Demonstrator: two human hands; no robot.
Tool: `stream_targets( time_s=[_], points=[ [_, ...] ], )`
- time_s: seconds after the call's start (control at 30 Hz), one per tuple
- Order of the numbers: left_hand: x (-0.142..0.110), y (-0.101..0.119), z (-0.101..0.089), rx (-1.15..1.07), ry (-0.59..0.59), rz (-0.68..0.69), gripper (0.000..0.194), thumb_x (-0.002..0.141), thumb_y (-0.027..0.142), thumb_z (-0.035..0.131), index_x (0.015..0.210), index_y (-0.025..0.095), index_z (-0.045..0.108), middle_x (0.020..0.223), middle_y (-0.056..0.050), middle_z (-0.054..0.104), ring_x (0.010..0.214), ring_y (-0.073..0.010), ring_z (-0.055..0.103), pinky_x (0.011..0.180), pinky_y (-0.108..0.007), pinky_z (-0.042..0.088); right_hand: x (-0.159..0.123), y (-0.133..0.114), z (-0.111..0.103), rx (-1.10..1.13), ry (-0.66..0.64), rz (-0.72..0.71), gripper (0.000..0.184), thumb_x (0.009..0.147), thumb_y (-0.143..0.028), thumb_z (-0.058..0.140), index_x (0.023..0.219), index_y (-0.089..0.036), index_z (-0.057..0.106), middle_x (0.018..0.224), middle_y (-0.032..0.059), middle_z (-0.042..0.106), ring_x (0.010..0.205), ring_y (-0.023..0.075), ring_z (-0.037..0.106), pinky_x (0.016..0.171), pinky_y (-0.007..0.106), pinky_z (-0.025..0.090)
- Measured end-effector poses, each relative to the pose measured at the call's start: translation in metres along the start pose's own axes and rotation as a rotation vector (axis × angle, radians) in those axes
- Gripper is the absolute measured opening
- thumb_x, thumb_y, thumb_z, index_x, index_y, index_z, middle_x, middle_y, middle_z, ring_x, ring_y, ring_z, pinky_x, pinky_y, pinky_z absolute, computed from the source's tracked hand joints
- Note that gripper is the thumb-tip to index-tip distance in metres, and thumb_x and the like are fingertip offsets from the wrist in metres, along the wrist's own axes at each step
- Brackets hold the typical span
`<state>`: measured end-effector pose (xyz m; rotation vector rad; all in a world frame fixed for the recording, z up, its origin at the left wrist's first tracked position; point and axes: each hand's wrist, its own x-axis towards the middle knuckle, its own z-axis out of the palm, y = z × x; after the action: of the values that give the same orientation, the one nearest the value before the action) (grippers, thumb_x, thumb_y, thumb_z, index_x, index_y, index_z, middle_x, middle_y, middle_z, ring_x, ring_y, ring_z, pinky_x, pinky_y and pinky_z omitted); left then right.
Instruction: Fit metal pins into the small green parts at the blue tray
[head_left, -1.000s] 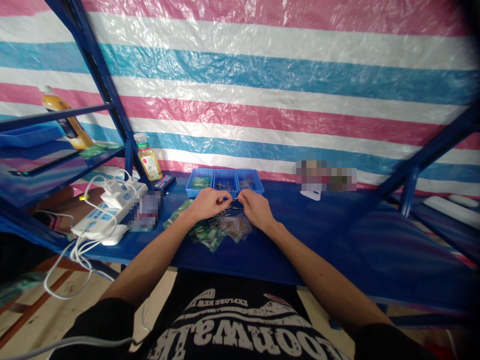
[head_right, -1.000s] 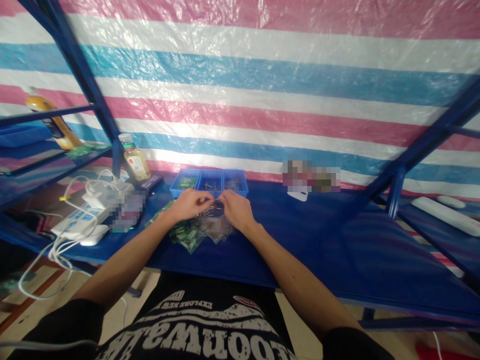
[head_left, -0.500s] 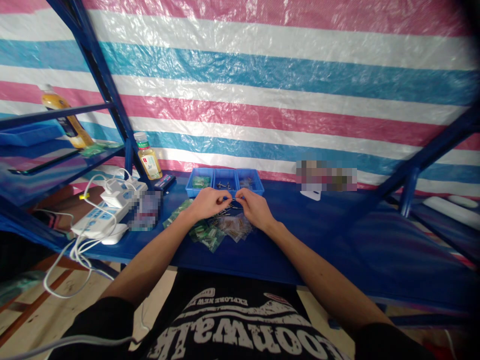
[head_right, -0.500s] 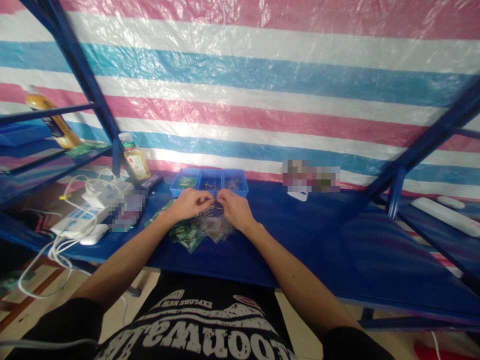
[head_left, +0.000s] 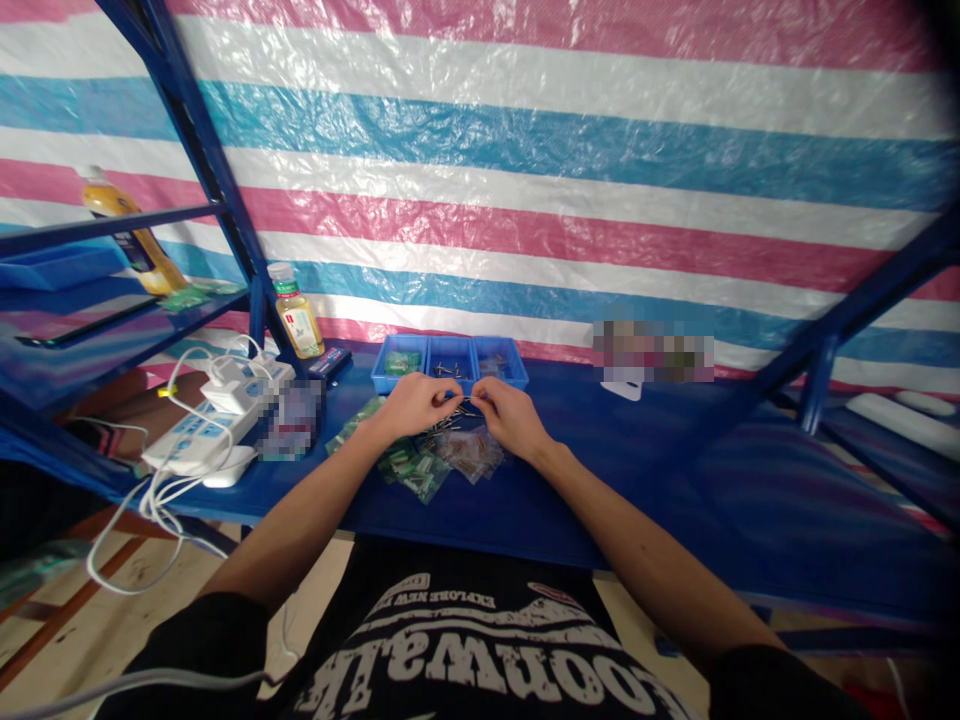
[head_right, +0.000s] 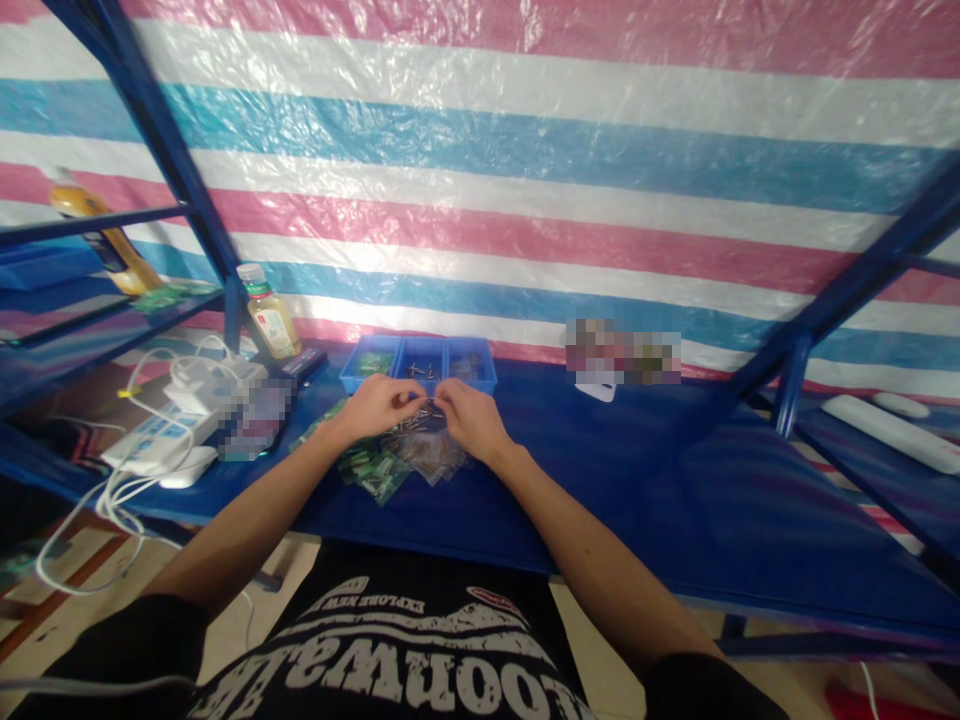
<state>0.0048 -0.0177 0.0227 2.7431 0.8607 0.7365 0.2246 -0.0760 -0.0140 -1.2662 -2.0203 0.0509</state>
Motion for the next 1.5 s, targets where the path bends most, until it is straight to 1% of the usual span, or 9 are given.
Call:
stream_targets(
  time_s=[0.23, 0.37, 0.57, 0.7, 0.83, 1.0, 1.17, 1.37, 1.5],
  points=[
    [0.0001, -0.0005, 0.0010, -0.010, -0.007, 0.002, 0.024, 0.098, 0.034, 0.056, 0.097, 0.022, 0.077, 0.057, 0.004, 0.053, 0.054, -0.0114, 0.049, 0.059, -0.025, 0.028, 0.0014, -0.0027, -0.0009, -0.076, -0.012, 0.058, 0.017, 0.105, -0.027, 0.047, 0.101, -0.024, 0.063, 0.099, 0.0053, 0.072, 0.091, 0.0225, 0.066, 0.077, 0.030, 0.045],
    [0.0003, 0.0000, 0.0008, -0.013, -0.009, -0.003, 0.025, 0.098, 0.035, 0.056, 0.098, 0.021, 0.077, 0.058, 0.003, 0.055, 0.055, -0.0117, 0.049, 0.059, -0.024, 0.028, 0.0023, -0.0025, -0.0006, -0.113, 0.008, 0.100, 0.024, 0.107, -0.028, 0.042, 0.095, -0.024, 0.063, 0.096, 0.0054, 0.072, 0.086, 0.0219, 0.066, 0.075, 0.030, 0.045],
    [0.0005, 0.0009, 0.0007, -0.017, 0.007, -0.024, 0.028, 0.100, 0.038, 0.055, 0.100, 0.022, 0.077, 0.058, 0.003, 0.054, 0.053, -0.0119, 0.048, 0.058, -0.025, 0.026, 0.0022, -0.0014, 0.0009, -0.101, 0.030, 0.134, 0.024, 0.107, -0.028, 0.041, 0.093, -0.024, 0.061, 0.095, 0.0051, 0.071, 0.085, 0.0221, 0.066, 0.077, 0.031, 0.045],
    [0.0002, -0.0004, 0.0005, -0.019, 0.025, -0.045, 0.028, 0.101, 0.039, 0.054, 0.101, 0.022, 0.077, 0.057, 0.004, 0.053, 0.053, -0.0117, 0.047, 0.058, -0.025, 0.026, 0.0024, -0.0006, 0.0009, -0.045, 0.053, 0.115, 0.018, 0.105, -0.026, 0.044, 0.101, -0.024, 0.061, 0.100, 0.0058, 0.072, 0.091, 0.0229, 0.067, 0.081, 0.031, 0.046],
    [-0.0003, -0.0023, 0.0001, -0.020, 0.015, -0.020, 0.029, 0.101, 0.039, 0.052, 0.102, 0.021, 0.075, 0.057, 0.004, 0.053, 0.053, -0.0115, 0.047, 0.058, -0.024, 0.027, 0.0020, 0.0005, 0.0001, 0.019, 0.057, 0.064, 0.015, 0.104, -0.025, 0.046, 0.106, -0.023, 0.060, 0.105, 0.0070, 0.072, 0.096, 0.0238, 0.067, 0.086, 0.033, 0.048],
    [-0.0015, -0.0013, -0.0009, -0.071, -0.042, 0.044, 0.024, 0.100, 0.033, 0.053, 0.097, 0.020, 0.073, 0.058, 0.003, 0.054, 0.055, -0.0114, 0.048, 0.058, -0.023, 0.029, 0.0009, -0.0004, -0.0010, 0.063, 0.064, 0.002, 0.016, 0.104, -0.026, 0.044, 0.105, -0.023, 0.060, 0.105, 0.0078, 0.070, 0.097, 0.0238, 0.066, 0.085, 0.033, 0.048],
    [-0.0024, 0.0027, -0.0018, -0.097, -0.051, 0.068, 0.024, 0.100, 0.033, 0.053, 0.097, 0.020, 0.073, 0.064, 0.002, 0.059, 0.058, -0.0113, 0.051, 0.060, -0.022, 0.032, -0.0001, -0.0048, -0.0003, 0.081, 0.011, -0.049, 0.018, 0.106, -0.030, 0.045, 0.102, -0.024, 0.062, 0.101, 0.0069, 0.068, 0.095, 0.0223, 0.064, 0.086, 0.033, 0.049],
    [-0.0021, 0.0040, -0.0023, -0.097, -0.048, 0.078, 0.023, 0.099, 0.032, 0.054, 0.093, 0.020, 0.072, 0.065, 0.002, 0.059, 0.060, -0.0115, 0.052, 0.061, -0.022, 0.033, -0.0007, -0.0065, 0.0018, 0.068, 0.000, -0.050, 0.018, 0.106, -0.030, 0.047, 0.101, -0.024, 0.063, 0.098, 0.0056, 0.067, 0.094, 0.0214, 0.065, 0.086, 0.031, 0.048],
    [-0.0016, 0.0043, -0.0023, -0.092, -0.047, 0.077, 0.024, 0.099, 0.033, 0.054, 0.093, 0.020, 0.072, 0.067, 0.002, 0.061, 0.061, -0.0118, 0.053, 0.062, -0.022, 0.034, 0.0000, -0.0075, 0.0011, 0.025, -0.002, -0.016, 0.020, 0.107, -0.031, 0.047, 0.100, -0.025, 0.064, 0.099, 0.0056, 0.069, 0.095, 0.0213, 0.065, 0.086, 0.031, 0.048]
  ],
)
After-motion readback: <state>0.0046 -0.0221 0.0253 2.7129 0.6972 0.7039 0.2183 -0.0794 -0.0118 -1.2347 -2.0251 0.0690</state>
